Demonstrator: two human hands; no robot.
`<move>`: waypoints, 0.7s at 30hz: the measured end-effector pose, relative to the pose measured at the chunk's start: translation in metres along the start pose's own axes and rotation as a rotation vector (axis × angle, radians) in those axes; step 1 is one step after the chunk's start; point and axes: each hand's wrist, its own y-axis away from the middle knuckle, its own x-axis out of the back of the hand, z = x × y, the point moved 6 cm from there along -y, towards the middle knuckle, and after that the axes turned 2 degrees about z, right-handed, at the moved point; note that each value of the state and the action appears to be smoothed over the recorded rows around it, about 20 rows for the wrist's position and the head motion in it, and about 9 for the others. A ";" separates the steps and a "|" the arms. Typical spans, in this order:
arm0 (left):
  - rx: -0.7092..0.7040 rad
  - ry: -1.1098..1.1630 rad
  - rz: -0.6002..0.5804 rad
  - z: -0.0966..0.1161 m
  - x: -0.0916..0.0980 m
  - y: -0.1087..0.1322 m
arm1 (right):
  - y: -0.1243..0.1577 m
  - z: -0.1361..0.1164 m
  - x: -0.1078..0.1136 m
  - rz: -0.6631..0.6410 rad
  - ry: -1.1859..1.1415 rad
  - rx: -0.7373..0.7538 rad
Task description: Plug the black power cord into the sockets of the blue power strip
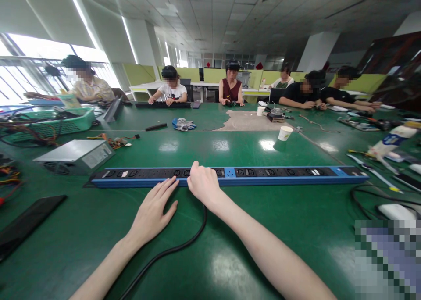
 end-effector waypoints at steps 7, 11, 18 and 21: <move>0.008 0.008 -0.004 0.000 0.001 0.000 | -0.010 0.003 0.006 0.132 0.013 0.042; 0.012 0.019 -0.009 0.000 0.000 0.000 | -0.005 0.001 -0.004 0.163 0.012 -0.009; 0.004 0.037 0.000 0.000 -0.001 0.000 | -0.007 0.009 -0.005 0.144 -0.017 -0.043; 0.005 0.036 -0.007 0.001 0.000 0.000 | -0.015 0.016 -0.003 0.115 -0.056 -0.072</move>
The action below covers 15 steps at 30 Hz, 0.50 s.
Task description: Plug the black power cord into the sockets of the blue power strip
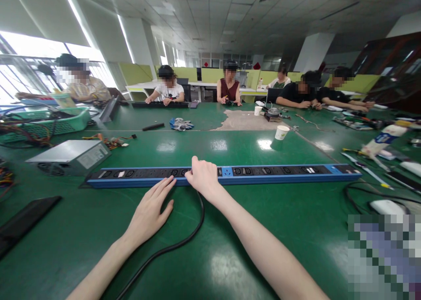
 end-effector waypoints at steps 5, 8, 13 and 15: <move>-0.008 0.004 0.001 0.000 0.002 0.000 | -0.010 0.017 0.026 0.030 -0.101 -0.072; -0.008 0.002 -0.006 0.000 0.002 0.001 | -0.009 0.043 0.064 0.148 -0.166 -0.112; 0.002 -0.002 -0.016 -0.001 -0.001 0.001 | 0.012 0.102 0.090 0.157 -0.127 -0.126; 0.001 -0.001 -0.006 -0.001 -0.002 0.001 | 0.021 0.119 0.079 0.082 -0.107 -0.124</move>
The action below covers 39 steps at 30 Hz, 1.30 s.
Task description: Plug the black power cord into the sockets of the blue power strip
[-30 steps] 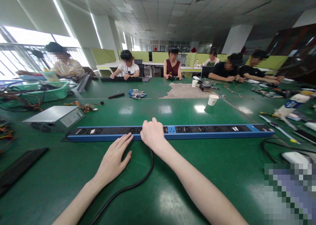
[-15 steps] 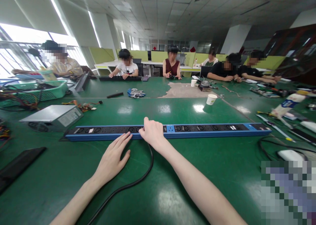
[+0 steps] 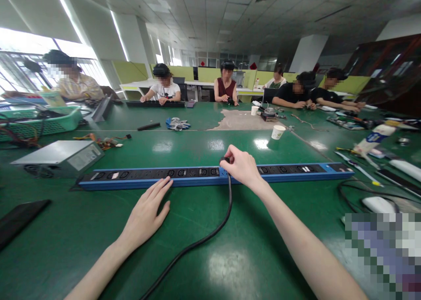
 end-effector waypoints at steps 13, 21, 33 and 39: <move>0.003 0.000 -0.012 -0.002 -0.002 0.000 | 0.017 0.012 -0.029 -0.091 0.205 -0.038; 0.002 0.008 0.000 0.000 -0.002 0.000 | 0.018 -0.004 -0.043 -0.135 0.256 -0.003; -0.006 -0.006 -0.032 0.000 -0.002 0.001 | 0.015 -0.002 -0.012 -0.048 0.229 0.043; -0.004 -0.012 -0.037 -0.001 -0.003 0.002 | 0.016 0.052 0.044 0.131 0.158 0.002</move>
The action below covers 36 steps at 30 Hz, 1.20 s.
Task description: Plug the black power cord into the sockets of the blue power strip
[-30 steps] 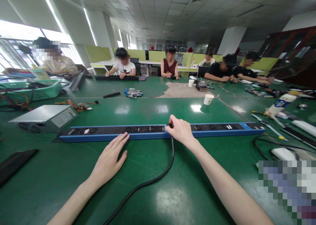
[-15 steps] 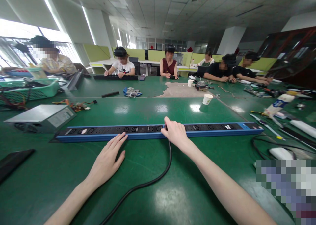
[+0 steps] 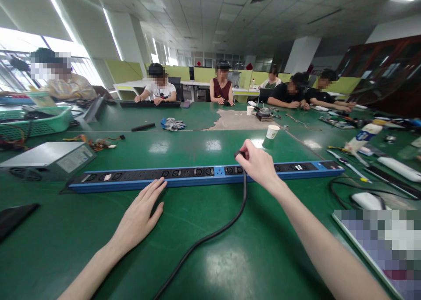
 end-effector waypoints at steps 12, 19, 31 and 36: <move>0.010 0.005 0.013 0.002 0.000 0.000 | 0.027 0.082 -0.033 -0.197 0.071 0.101; 0.002 0.003 0.019 0.001 0.000 0.000 | 0.024 0.067 -0.034 -0.184 0.152 0.109; -0.002 -0.007 0.022 0.001 -0.001 0.001 | 0.030 0.049 -0.047 -0.194 0.279 0.080; -0.004 -0.003 0.017 0.001 -0.002 0.001 | 0.029 0.051 -0.042 -0.219 0.283 0.064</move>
